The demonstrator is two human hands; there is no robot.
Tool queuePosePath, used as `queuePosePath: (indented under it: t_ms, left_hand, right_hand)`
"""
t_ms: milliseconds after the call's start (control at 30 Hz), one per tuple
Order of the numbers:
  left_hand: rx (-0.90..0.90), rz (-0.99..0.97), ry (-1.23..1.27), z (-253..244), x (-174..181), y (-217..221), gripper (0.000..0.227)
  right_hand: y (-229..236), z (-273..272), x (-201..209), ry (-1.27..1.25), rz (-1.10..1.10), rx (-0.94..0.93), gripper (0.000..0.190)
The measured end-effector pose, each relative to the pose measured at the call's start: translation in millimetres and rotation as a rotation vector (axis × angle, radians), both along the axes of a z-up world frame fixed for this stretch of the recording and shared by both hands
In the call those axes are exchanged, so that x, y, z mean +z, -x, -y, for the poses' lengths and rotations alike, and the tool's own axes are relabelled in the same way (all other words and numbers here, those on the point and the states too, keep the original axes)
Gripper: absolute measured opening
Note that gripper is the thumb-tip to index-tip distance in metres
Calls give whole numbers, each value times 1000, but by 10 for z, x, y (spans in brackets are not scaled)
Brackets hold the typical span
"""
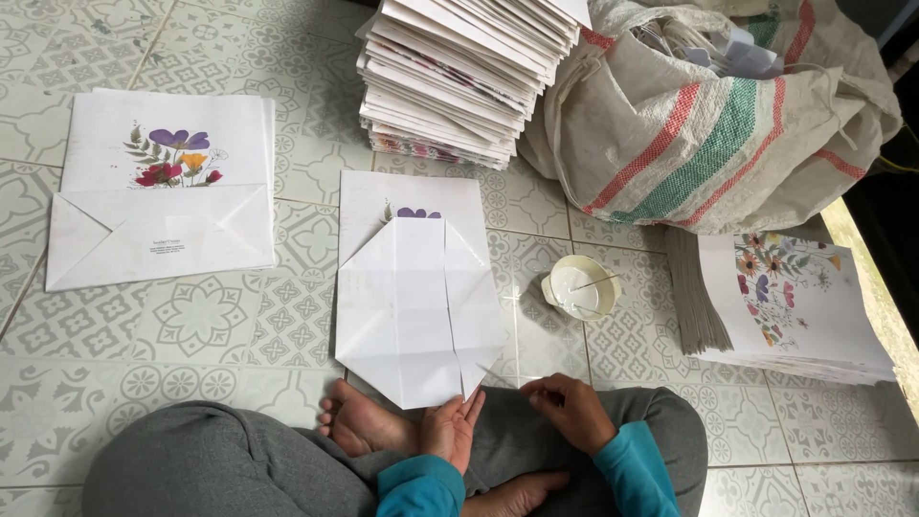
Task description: The person sits on the floor and repeatedly applies glue to the flaps of white envelopes using a small stick, then folds and presses the flaps to seal them. Finished envelopes are stacked on the floor.
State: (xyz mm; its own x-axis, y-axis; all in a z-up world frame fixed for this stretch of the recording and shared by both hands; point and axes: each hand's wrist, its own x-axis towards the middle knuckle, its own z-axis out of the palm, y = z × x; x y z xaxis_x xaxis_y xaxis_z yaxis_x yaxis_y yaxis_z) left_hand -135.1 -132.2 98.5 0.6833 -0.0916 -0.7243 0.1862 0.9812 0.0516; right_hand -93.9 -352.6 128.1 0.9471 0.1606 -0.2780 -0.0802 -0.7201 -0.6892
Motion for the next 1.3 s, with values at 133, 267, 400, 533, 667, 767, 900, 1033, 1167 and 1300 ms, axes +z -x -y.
queuePosePath:
  t_ms: [133,267,400,533,667,767,900,1033,1167,1300]
  left_hand:
    - [3,-22,1,-14,86,0,51]
    - [-3,-10,-6,5,5,3,45]
    - [15,-8,-5,24,-111,-6,40]
    - [32,-29,15,6,4,-8,47]
    - [7,-14,11,14,-19,-8,44]
    - [6,-29,-15,17,-10,-11,44]
    - [23,-26,-1,24,-107,-10,41]
    - [14,-31,7,25,-66,-17,44]
    - [-8,-16,-9,-10,25,8,46]
    - [-35,-13,-65,19,-216,-26,38]
  right_hand:
    - [82,-69,103,8,-29,38,22]
    - [-75,107,-179,130,77,-51,22]
    - [-21,17,-153,158,164,23,23]
    - [182,-136,56,140,163,190,28]
    - [38,-13,-107,151,294,142,28]
    - [-98,96,-262,282,356,52,26]
    - [10,-65,-81,179,269,125,27]
    - [43,-23,-97,120,239,139,31]
    - [-160,215,-232,225,291,69,25]
    - [-543,545,-32,248,391,-107,24]
